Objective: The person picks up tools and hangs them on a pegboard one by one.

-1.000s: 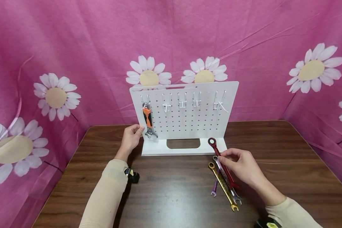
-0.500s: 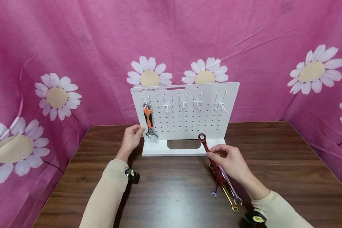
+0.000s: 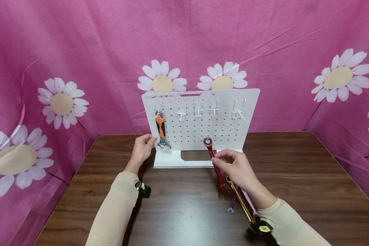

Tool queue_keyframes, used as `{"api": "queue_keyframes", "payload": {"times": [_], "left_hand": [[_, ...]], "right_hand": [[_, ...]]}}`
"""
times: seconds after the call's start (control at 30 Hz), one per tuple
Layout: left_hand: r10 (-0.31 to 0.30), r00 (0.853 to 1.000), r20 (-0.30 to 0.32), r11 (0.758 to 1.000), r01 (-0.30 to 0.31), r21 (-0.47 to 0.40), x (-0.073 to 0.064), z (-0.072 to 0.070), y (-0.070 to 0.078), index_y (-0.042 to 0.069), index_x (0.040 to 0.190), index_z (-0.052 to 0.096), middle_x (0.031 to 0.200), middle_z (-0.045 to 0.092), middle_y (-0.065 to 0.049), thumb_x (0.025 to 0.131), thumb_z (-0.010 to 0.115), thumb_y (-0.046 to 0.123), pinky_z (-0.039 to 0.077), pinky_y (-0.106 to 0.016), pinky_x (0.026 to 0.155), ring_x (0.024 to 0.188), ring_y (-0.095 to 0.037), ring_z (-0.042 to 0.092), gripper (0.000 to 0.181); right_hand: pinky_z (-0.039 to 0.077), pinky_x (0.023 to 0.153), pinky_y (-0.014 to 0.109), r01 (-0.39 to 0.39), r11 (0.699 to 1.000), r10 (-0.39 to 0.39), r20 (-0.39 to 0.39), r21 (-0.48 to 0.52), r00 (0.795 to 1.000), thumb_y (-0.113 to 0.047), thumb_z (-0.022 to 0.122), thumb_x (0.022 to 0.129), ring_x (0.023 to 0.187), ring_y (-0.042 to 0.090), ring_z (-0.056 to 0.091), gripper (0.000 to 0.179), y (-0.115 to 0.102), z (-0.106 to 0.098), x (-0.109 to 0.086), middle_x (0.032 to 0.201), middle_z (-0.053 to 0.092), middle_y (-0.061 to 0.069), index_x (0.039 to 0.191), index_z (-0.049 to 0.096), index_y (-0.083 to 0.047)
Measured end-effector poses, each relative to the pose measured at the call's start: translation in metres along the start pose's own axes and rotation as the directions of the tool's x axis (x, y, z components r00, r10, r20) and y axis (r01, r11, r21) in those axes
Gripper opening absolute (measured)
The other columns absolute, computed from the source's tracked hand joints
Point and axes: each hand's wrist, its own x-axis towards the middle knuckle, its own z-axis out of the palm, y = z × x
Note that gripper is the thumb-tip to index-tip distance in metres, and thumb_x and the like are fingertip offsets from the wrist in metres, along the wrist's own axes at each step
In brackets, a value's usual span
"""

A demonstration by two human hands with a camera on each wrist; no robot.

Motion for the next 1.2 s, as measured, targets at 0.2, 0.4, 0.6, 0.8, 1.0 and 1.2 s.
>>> {"api": "queue_keyframes", "payload": {"times": [0.2,0.4,0.6,0.8,1.0,1.2], "left_hand": [[-0.006,1.0,0.004,1.0,0.006,0.006,0.001,-0.001,-0.001,-0.006,0.107,0.074,0.1,0.079,-0.02,0.111,0.064,0.017,0.065,-0.048,0.101,0.104,-0.027,0.076,0.026],[-0.01,1.0,0.004,1.0,0.01,-0.003,0.001,-0.002,-0.002,-0.006,0.107,0.074,0.101,0.079,-0.02,0.111,0.064,0.017,0.066,-0.047,0.101,0.103,-0.026,0.076,0.025],[0.025,1.0,-0.01,1.0,-0.025,0.017,0.0,-0.002,-0.003,-0.007,0.104,0.074,0.098,0.081,-0.019,0.11,0.065,0.016,0.068,-0.039,0.093,0.09,-0.012,0.073,0.026],[0.022,1.0,-0.009,1.0,-0.022,0.012,0.0,-0.002,-0.001,-0.006,0.104,0.075,0.1,0.081,-0.02,0.11,0.064,0.017,0.068,-0.041,0.095,0.095,-0.019,0.076,0.026],[0.008,1.0,0.009,1.0,-0.008,0.001,-0.001,0.0,0.005,-0.008,0.106,0.073,0.105,0.079,-0.023,0.111,0.063,0.016,0.065,-0.048,0.101,0.11,-0.036,0.076,0.026],[-0.004,1.0,0.012,1.0,0.004,-0.002,-0.001,-0.001,0.002,-0.007,0.106,0.073,0.105,0.079,-0.022,0.111,0.063,0.017,0.065,-0.048,0.102,0.112,-0.037,0.076,0.026]], "right_hand": [[0.056,0.066,0.021,0.041,0.999,-0.041,-0.01,0.002,0.999,-0.013,0.08,0.098,0.073,0.002,0.065,0.016,-0.006,0.011,0.008,0.091,0.078,0.01,0.105,0.078,0.001],[0.068,0.072,0.029,0.04,0.993,-0.042,0.022,0.11,0.999,-0.009,0.078,0.099,0.077,0.004,0.071,0.017,-0.015,0.026,0.017,0.094,0.078,0.013,0.107,0.076,0.006],[0.069,0.071,0.035,0.046,0.984,-0.053,0.036,0.172,0.998,-0.006,0.077,0.099,0.076,0.005,0.072,0.017,-0.024,0.038,0.022,0.093,0.078,0.012,0.108,0.075,0.007],[0.068,0.072,0.031,0.047,0.979,-0.055,0.036,0.197,0.998,-0.006,0.077,0.099,0.074,0.007,0.072,0.017,-0.032,0.045,0.025,0.093,0.077,0.009,0.109,0.075,0.007],[0.068,0.074,0.029,0.06,0.973,-0.068,0.032,0.223,0.997,-0.006,0.076,0.099,0.073,0.009,0.074,0.018,-0.04,0.048,0.028,0.095,0.078,0.012,0.111,0.074,0.007],[0.07,0.077,0.032,0.059,0.963,-0.075,0.05,0.262,0.996,-0.006,0.076,0.1,0.079,0.008,0.075,0.019,-0.051,0.053,0.031,0.096,0.077,0.01,0.112,0.074,0.008]]}}
